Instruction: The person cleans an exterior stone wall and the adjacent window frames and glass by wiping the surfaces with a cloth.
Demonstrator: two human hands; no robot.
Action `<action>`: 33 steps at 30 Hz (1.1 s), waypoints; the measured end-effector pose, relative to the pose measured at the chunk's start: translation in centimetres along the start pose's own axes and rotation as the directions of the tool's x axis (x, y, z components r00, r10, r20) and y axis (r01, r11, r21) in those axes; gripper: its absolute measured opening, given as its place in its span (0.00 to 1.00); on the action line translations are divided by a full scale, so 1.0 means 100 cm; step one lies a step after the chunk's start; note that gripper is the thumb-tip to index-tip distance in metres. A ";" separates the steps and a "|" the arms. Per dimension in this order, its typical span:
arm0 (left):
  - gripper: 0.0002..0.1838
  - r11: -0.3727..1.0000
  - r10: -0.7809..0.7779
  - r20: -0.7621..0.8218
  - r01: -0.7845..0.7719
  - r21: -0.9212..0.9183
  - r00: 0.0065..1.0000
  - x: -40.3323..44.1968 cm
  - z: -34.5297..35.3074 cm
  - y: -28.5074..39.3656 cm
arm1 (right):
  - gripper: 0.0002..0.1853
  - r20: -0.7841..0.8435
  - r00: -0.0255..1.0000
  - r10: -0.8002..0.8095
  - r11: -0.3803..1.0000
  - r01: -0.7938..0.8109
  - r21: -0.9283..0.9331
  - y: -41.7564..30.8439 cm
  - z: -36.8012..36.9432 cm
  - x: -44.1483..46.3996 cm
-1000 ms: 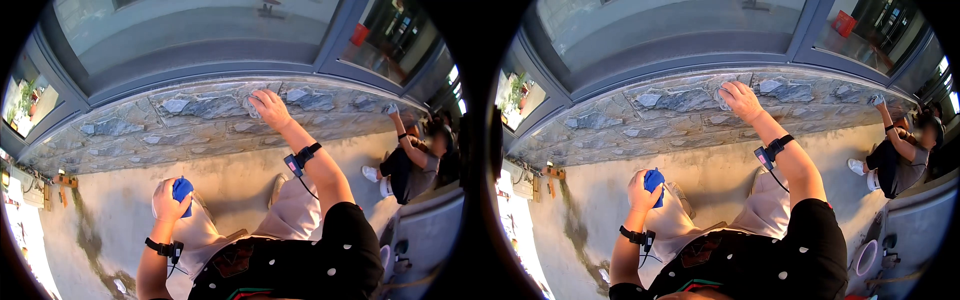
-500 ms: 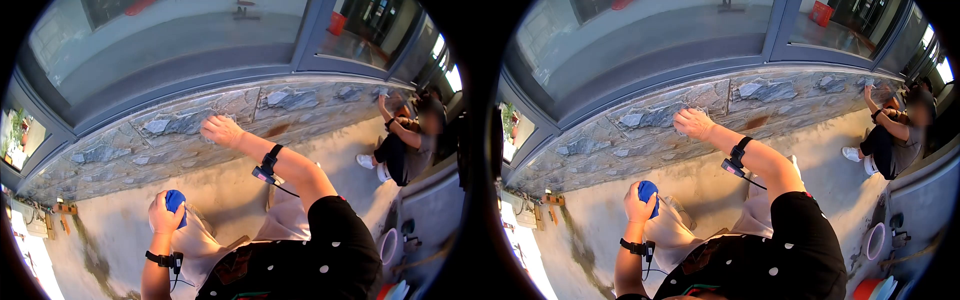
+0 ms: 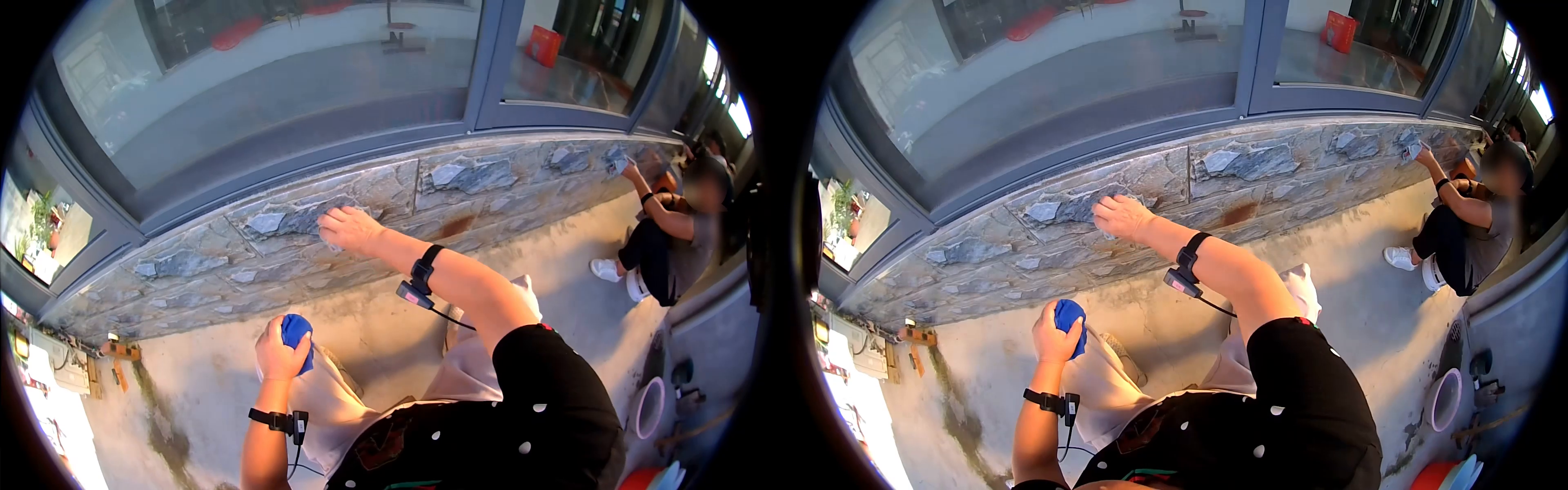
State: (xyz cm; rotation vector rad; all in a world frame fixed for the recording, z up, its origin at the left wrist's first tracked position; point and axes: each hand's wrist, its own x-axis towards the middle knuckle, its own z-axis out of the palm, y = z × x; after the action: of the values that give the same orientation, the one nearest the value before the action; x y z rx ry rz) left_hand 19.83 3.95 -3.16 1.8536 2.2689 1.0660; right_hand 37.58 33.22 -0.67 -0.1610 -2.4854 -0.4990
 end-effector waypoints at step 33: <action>0.29 0.995 -0.070 -0.032 0.068 -0.070 0.997 -0.027 -0.009 -0.017 | 0.10 0.609 -0.212 0.764 -0.570 0.221 0.791 0.018 -0.103 -0.169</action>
State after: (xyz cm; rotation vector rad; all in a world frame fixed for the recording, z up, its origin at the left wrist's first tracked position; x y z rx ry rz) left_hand 18.75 1.04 -4.42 1.7317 2.2654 1.1595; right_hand 57.26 30.81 -2.10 -0.8640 -0.3258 1.5830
